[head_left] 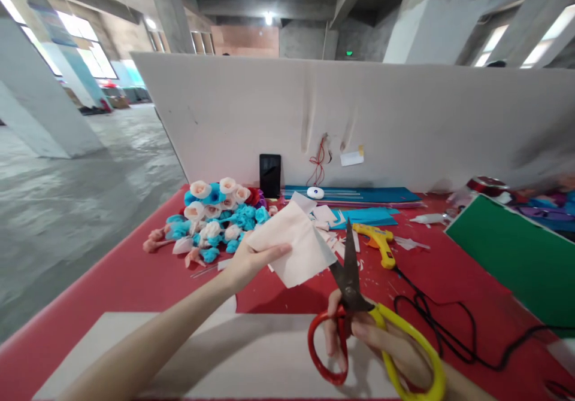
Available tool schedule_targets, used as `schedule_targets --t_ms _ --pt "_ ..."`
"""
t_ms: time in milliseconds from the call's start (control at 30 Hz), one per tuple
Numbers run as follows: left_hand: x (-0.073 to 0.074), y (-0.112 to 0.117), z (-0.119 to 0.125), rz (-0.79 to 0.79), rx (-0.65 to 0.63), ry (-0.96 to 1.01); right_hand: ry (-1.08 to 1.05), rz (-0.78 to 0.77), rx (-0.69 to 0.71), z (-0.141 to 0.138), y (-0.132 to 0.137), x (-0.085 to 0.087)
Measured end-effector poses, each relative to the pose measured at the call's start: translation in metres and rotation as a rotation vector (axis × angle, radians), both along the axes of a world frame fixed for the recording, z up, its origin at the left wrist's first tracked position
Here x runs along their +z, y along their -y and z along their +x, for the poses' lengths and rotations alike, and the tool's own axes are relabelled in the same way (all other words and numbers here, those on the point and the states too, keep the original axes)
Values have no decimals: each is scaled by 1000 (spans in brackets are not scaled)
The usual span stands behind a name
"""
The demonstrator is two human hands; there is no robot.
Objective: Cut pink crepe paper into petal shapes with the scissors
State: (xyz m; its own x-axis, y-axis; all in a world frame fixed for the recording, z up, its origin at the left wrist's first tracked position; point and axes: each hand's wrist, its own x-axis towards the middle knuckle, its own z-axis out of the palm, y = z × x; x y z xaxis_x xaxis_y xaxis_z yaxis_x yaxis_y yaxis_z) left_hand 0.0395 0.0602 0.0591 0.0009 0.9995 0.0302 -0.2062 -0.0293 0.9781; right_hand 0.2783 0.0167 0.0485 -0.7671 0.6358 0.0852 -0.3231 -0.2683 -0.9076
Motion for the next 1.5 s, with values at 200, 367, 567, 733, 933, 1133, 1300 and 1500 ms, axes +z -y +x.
schedule_targets --t_ms 200,367,567,733,933,1133,1300,1500 --pt "4 0 2 4 -94 -6 -15 -55 15 -3 3 -5" --pt "-1 -1 3 -15 -127 -14 -30 -63 45 -3 1 -13" --pt "-10 -3 -1 -31 -106 -36 -75 -68 35 0 0 -16" --pt "-14 -7 -1 -35 -89 -52 -72 -43 47 -2 0 -14" --pt "-22 -8 -2 -46 -52 -66 -12 -56 -10 -5 1 -11" --pt "-19 -5 -6 -51 -24 -116 33 -46 -76 -9 -1 -11" --pt "-18 -5 -6 -67 -39 -135 27 -73 -57 -11 -1 -18" --pt "-20 -7 -3 -60 -60 -107 53 -111 -53 -8 1 -27"
